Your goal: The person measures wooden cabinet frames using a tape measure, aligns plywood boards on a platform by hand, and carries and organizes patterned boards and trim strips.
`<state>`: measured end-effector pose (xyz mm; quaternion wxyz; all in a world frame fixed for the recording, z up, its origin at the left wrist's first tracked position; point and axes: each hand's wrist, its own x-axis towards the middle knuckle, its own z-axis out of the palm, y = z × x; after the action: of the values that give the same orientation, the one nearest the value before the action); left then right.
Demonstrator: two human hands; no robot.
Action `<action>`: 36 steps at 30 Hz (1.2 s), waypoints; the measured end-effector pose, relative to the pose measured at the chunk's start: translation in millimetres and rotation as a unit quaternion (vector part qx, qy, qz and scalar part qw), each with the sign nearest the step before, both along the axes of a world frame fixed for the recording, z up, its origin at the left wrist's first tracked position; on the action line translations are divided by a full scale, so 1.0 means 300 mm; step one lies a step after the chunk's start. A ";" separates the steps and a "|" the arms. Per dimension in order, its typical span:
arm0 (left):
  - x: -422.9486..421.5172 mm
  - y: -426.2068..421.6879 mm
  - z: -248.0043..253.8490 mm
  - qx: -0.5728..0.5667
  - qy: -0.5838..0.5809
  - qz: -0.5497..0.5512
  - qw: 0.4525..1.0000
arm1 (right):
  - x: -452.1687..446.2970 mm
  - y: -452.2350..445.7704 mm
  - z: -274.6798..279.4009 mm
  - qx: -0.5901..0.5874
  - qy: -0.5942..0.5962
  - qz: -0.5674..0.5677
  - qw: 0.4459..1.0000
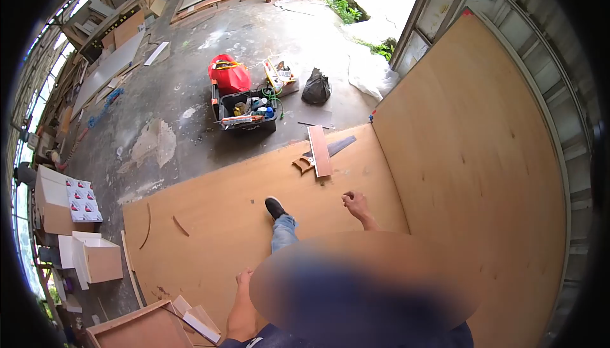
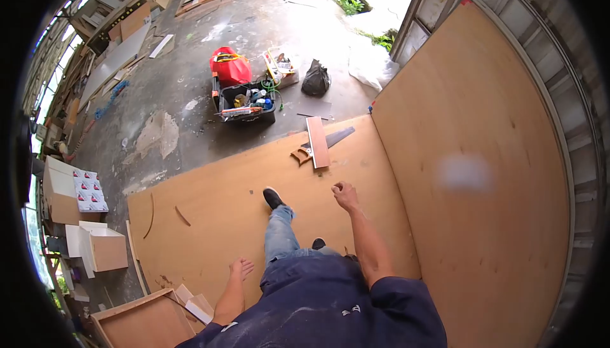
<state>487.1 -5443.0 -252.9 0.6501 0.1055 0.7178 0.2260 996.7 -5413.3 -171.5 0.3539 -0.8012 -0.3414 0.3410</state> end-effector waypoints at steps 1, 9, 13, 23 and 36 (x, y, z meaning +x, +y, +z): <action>0.030 0.109 -0.031 -0.014 0.005 -0.002 1.000 | 0.000 0.108 -0.030 -0.014 0.006 -0.009 1.000; 0.604 1.383 -0.274 0.043 0.075 -0.183 0.979 | 0.095 0.654 -0.666 -0.346 -0.023 0.089 0.934; 0.899 1.775 -0.665 0.148 0.084 -0.327 0.930 | 0.205 0.916 -1.096 -0.381 0.062 0.007 0.923; 1.495 2.011 -1.656 0.127 0.102 -0.724 0.670 | 0.523 1.309 -2.044 -0.341 -0.046 -0.216 0.914; 1.658 2.021 -2.052 -0.049 0.128 -0.619 0.773 | 0.429 1.506 -2.365 -0.153 0.137 -0.479 0.853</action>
<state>984.4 -4836.6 -868.7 0.5555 0.5229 0.5843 -0.2767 1125.3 -4961.6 -881.0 0.3895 -0.8547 0.1933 0.2835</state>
